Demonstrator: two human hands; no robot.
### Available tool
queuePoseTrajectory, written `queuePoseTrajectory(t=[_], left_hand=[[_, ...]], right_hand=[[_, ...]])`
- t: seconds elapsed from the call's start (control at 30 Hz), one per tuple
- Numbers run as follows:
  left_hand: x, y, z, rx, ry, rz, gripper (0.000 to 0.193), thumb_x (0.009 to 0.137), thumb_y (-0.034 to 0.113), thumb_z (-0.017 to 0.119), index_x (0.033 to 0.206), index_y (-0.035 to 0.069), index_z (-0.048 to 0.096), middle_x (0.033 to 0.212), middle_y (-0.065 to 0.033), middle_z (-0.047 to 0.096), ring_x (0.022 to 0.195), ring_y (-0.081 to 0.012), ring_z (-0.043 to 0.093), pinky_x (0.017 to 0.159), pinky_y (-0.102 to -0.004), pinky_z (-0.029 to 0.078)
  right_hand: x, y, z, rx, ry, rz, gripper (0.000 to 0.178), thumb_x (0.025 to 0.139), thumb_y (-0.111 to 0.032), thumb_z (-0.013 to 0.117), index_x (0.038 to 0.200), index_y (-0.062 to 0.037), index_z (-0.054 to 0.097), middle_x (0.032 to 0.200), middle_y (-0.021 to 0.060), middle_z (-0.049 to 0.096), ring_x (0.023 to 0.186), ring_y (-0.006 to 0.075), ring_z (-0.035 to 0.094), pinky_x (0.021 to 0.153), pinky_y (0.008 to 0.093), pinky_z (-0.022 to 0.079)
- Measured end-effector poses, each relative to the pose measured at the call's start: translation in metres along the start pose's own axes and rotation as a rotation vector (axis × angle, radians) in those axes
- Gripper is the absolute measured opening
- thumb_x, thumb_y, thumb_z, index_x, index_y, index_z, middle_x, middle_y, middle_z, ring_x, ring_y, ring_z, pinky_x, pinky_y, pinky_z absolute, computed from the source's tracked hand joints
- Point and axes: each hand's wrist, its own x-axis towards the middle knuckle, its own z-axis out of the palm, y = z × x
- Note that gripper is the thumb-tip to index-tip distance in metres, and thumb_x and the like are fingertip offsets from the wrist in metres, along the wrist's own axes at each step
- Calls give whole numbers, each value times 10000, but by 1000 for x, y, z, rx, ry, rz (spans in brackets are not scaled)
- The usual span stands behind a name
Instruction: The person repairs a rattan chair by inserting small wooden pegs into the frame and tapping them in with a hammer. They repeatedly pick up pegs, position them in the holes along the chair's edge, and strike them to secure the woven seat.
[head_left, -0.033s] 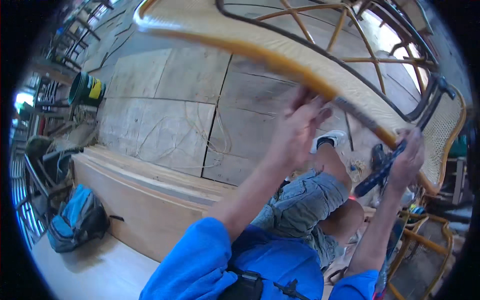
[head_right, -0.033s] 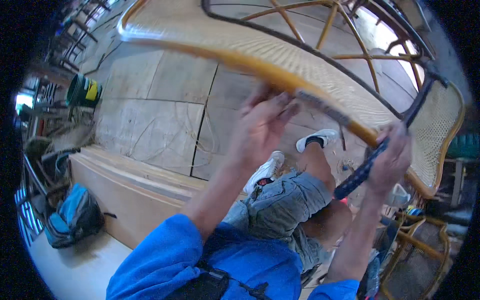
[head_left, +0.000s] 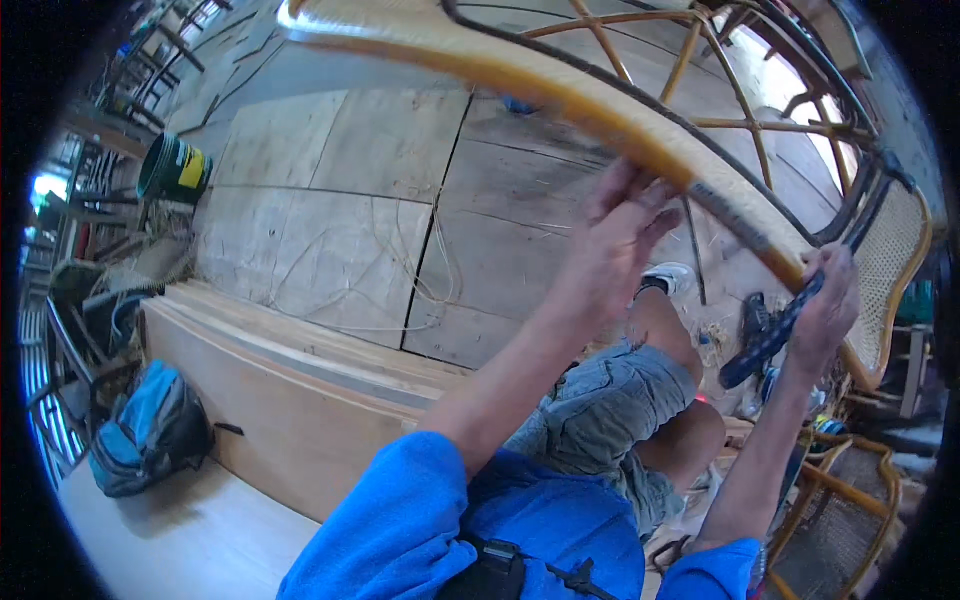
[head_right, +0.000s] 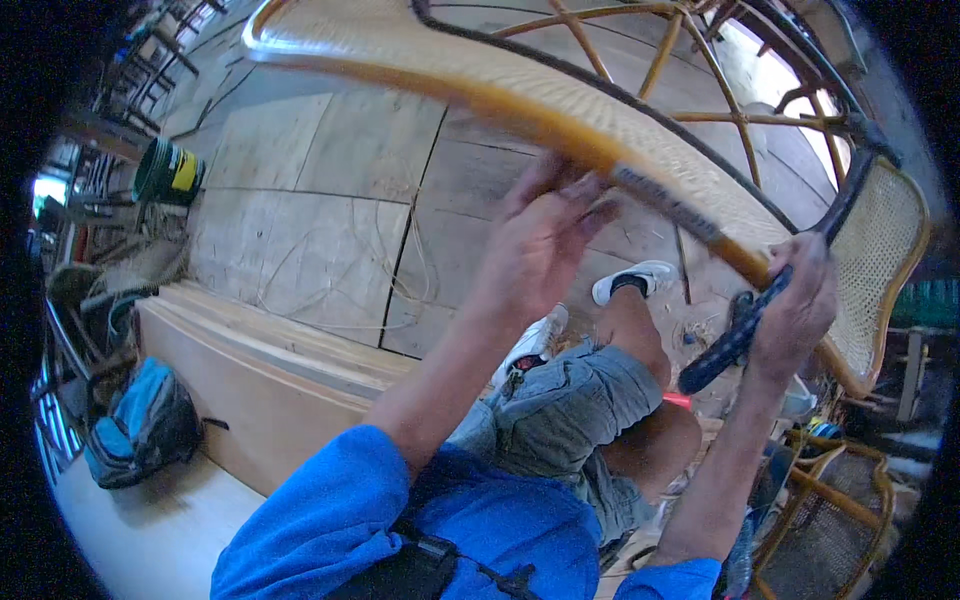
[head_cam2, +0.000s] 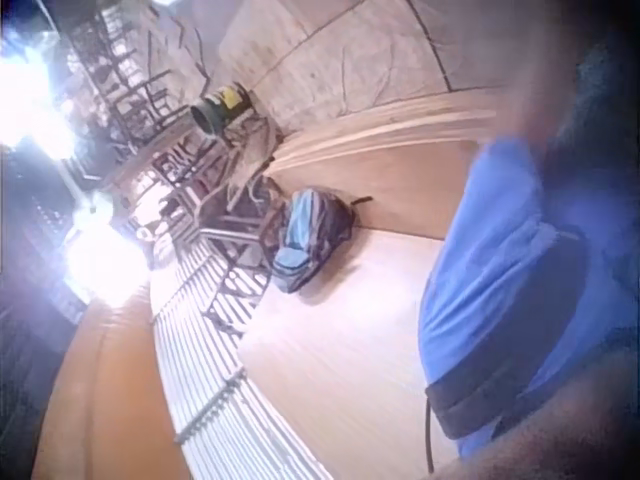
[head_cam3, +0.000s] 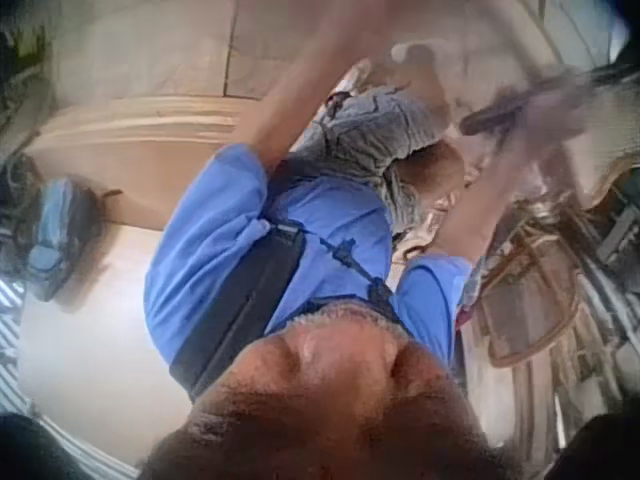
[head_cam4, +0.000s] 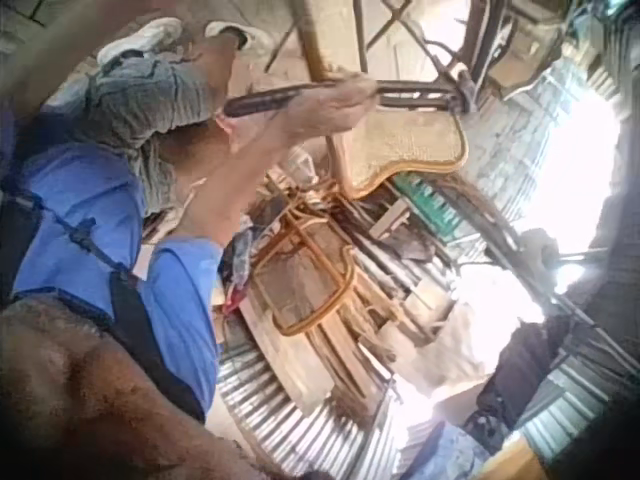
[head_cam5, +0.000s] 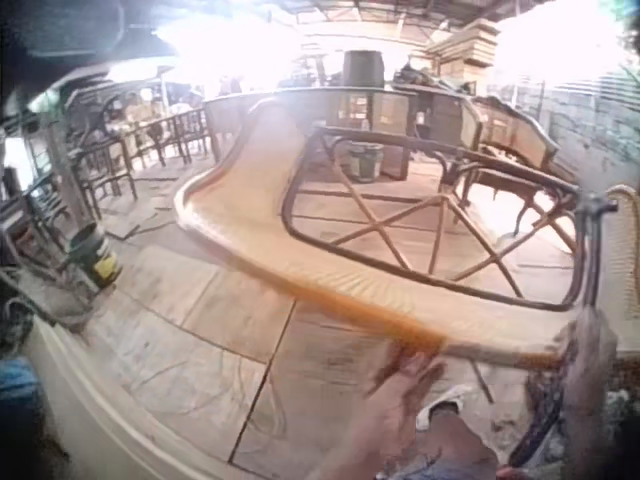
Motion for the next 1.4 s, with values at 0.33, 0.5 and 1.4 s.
queuePoseTrajectory(t=[0.33, 0.5, 1.4], left_hand=[[8, -55, 9, -21, 12, -181, 322, 859, 28, 502, 1181, 17, 492, 1120, -80, 590, 1009, -168, 591, 828, -319, 475], [9, -55, 8, 1, 50, -194, 309, 858, 26, 484, 1167, 16, 496, 1119, -100, 590, 1002, -184, 598, 832, -330, 480], [-94, 49, -73, 138, 464, -115, 355, 947, 279, 444, 1224, 57, 425, 1229, -92, 498, 1144, -224, 469, 994, -412, 359]], right_hand=[[78, 7, -4, 6, 81, 70, 445, 940, -394, 399, 882, 8, 582, 705, 55, 554, 703, 143, 526, 716, 279, 399], [85, 4, -4, -28, 77, 18, 440, 940, -393, 407, 897, 7, 585, 703, 44, 555, 690, 128, 523, 697, 269, 398], [-123, -51, -15, 293, -943, 714, 277, 850, -253, 581, 955, -1, 530, 669, 35, 511, 612, 102, 480, 556, 274, 406]])
